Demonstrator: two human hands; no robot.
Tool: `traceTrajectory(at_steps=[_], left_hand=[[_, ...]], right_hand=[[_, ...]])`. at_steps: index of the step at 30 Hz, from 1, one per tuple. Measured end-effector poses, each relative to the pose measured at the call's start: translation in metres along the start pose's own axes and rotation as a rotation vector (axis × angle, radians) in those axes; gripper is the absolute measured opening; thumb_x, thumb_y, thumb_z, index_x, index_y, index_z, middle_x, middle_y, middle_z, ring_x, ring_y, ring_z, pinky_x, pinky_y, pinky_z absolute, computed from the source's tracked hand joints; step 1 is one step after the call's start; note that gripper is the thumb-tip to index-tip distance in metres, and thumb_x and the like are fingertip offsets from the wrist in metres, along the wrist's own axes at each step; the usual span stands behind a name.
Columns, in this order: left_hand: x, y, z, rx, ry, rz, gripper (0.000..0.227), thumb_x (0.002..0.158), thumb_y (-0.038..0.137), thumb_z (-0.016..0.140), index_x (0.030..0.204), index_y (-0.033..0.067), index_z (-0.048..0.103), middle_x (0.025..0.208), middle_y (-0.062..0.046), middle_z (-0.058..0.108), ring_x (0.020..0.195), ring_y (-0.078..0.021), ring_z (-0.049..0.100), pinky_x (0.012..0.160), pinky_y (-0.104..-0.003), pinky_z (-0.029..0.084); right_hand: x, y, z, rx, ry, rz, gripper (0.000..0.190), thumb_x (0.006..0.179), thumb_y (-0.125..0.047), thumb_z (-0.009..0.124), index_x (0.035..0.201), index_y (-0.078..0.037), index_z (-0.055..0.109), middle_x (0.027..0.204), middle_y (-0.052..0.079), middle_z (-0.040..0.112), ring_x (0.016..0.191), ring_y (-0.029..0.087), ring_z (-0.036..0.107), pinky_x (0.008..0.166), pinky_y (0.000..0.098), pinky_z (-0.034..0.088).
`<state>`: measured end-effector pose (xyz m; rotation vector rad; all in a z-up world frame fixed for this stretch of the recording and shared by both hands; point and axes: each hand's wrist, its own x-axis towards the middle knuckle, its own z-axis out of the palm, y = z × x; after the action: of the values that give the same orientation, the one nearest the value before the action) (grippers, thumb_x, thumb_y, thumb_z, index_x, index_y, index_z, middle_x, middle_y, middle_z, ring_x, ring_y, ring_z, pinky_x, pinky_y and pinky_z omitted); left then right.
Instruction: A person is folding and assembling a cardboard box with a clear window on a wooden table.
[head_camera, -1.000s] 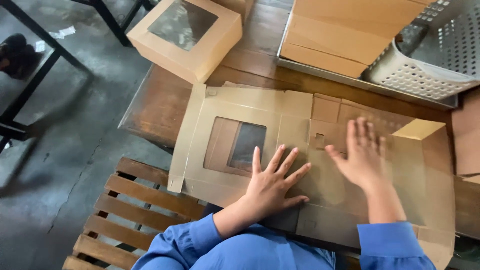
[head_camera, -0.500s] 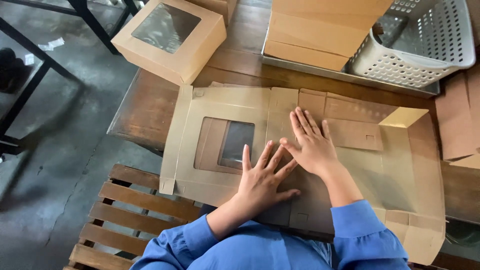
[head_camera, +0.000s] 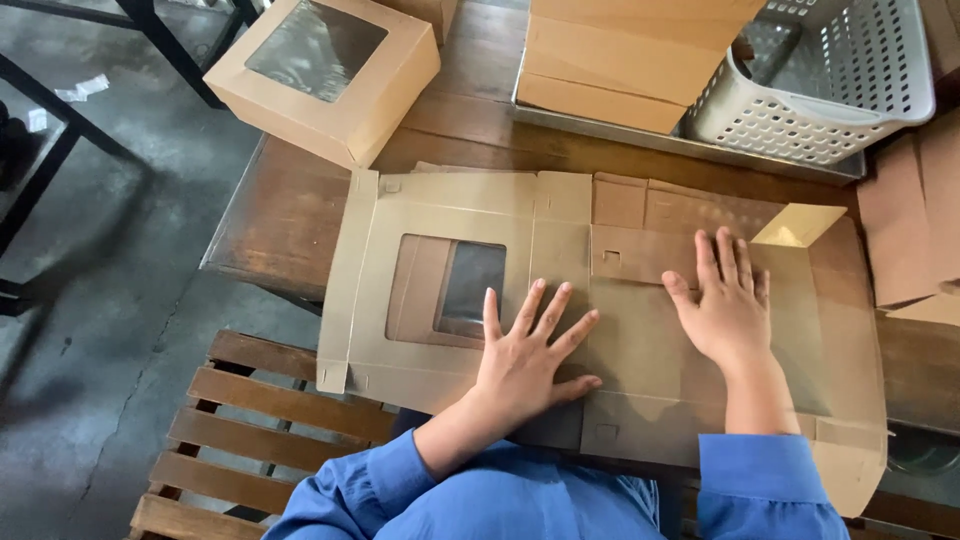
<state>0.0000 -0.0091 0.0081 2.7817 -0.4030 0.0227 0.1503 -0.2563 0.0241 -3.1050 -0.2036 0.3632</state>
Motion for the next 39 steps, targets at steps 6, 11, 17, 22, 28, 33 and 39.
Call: traceTrajectory(at_steps=[6, 11, 17, 22, 28, 33, 39], left_hand=[[0.002, 0.003, 0.001, 0.016, -0.025, 0.003, 0.082, 0.093, 0.075, 0.041, 0.164, 0.0361, 0.023, 0.172, -0.011, 0.019, 0.159, -0.0396, 0.008, 0.109, -0.087, -0.001], [0.001, 0.009, 0.0, 0.0, -0.01, -0.012, 0.08, 0.094, 0.072, 0.043, 0.162, 0.0329, 0.029, 0.172, -0.012, 0.02, 0.159, -0.0404, 0.006, 0.109, -0.087, -0.002], [0.0, 0.016, 0.007, 0.01, 0.01, -0.033, 0.078, 0.093, 0.072, 0.045, 0.16, 0.0321, 0.035, 0.169, -0.013, 0.027, 0.159, -0.0409, 0.007, 0.11, -0.087, -0.003], [-0.002, 0.017, 0.009, 0.01, 0.084, -0.017, 0.076, 0.095, 0.071, 0.045, 0.161, 0.0341, 0.035, 0.171, -0.013, 0.024, 0.159, -0.0424, 0.01, 0.109, -0.087, -0.002], [-0.001, 0.013, 0.011, -0.008, 0.086, 0.002, 0.079, 0.093, 0.071, 0.048, 0.161, 0.0336, 0.034, 0.171, -0.013, 0.025, 0.159, -0.0424, 0.011, 0.108, -0.087, 0.0], [0.001, 0.011, 0.009, -0.039, 0.064, 0.012, 0.08, 0.094, 0.07, 0.049, 0.163, 0.0331, 0.031, 0.171, -0.014, 0.023, 0.159, -0.0429, 0.009, 0.107, -0.088, -0.001], [0.004, 0.011, 0.01, -0.062, 0.047, 0.024, 0.081, 0.094, 0.069, 0.049, 0.163, 0.0314, 0.03, 0.171, -0.016, 0.021, 0.158, -0.0446, 0.007, 0.105, -0.089, 0.0]], right_hand=[[-0.015, -0.036, -0.01, 0.052, 0.009, -0.037, 0.093, 0.098, -0.08, 0.016, 0.167, -0.018, 0.009, 0.175, 0.01, -0.002, 0.16, 0.03, -0.004, 0.126, 0.0594, 0.001], [-0.016, -0.085, -0.012, -0.017, -0.017, -0.232, 0.093, 0.098, -0.075, 0.025, 0.166, -0.014, 0.008, 0.174, 0.013, -0.001, 0.16, 0.033, -0.002, 0.126, 0.0608, 0.003], [0.013, -0.124, 0.003, 0.054, 0.042, -0.422, 0.093, 0.1, -0.071, 0.031, 0.164, -0.005, 0.015, 0.173, 0.019, 0.01, 0.159, 0.035, 0.009, 0.125, 0.0636, 0.013], [0.06, -0.135, 0.009, 0.187, 0.237, -0.407, 0.091, 0.102, -0.07, 0.037, 0.165, -0.006, 0.021, 0.167, 0.026, 0.026, 0.156, 0.04, 0.023, 0.124, 0.0602, 0.022], [0.109, -0.136, 0.027, 0.233, 0.436, -0.309, 0.08, 0.097, -0.072, 0.052, 0.157, -0.02, 0.043, 0.153, 0.011, 0.05, 0.143, 0.032, 0.042, 0.112, 0.0555, 0.038], [0.114, -0.132, 0.028, 0.289, 0.556, -0.4, 0.059, 0.097, -0.055, 0.061, 0.147, -0.026, 0.053, 0.13, 0.006, 0.06, 0.123, 0.033, 0.057, 0.098, 0.0555, 0.046], [0.112, -0.132, 0.029, 0.318, 0.701, -0.483, 0.047, 0.091, -0.039, 0.072, 0.133, -0.02, 0.065, 0.119, 0.006, 0.055, 0.11, 0.033, 0.06, 0.085, 0.0498, 0.053]])
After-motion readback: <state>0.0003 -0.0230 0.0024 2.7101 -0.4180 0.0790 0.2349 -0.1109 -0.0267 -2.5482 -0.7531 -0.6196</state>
